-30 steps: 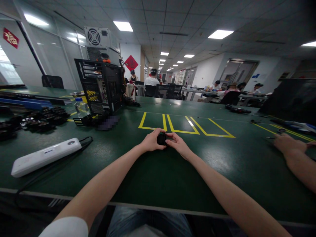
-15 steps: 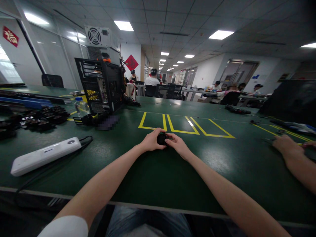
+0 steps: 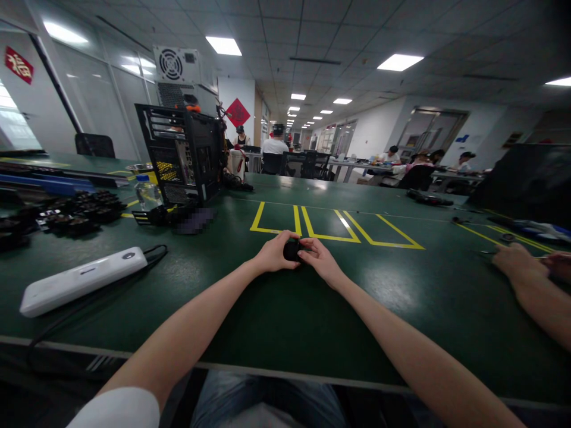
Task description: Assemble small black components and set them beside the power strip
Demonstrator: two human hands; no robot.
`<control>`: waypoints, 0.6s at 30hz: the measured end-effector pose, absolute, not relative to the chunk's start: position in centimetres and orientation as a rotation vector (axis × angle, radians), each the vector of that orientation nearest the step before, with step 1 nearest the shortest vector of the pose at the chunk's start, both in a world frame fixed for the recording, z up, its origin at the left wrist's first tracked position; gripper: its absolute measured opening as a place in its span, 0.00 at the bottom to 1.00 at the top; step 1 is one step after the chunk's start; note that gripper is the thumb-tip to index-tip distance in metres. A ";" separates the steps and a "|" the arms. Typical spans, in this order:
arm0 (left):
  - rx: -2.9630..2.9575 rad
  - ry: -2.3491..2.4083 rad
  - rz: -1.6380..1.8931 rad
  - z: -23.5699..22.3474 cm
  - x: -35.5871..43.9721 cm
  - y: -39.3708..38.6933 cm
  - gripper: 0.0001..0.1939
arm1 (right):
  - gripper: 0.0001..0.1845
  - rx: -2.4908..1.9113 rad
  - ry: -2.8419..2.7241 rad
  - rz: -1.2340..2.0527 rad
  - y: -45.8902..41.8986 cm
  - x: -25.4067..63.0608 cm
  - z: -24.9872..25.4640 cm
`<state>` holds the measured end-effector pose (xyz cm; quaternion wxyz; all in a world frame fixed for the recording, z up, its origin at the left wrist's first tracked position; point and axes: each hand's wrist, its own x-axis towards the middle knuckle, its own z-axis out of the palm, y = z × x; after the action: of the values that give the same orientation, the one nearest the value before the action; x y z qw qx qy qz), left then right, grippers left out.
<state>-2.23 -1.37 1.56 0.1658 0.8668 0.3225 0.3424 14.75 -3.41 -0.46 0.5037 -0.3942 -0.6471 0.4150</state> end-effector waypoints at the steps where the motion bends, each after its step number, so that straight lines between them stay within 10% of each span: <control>1: 2.467 0.923 0.972 1.6 -2.2 -1.4 0.30 | 0.17 -0.969 -1.570 1.009 -3.4 14.8 -0.4; 18: 2.473 0.930 0.981 1.2 -2.1 -1.1 0.30 | 0.19 -0.991 -1.542 1.068 -3.0 15.1 -0.9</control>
<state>-2.11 -1.12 1.24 0.1608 0.8661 0.3256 0.3436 15.10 -3.04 -0.89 0.4882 -0.4076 -0.6345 0.4392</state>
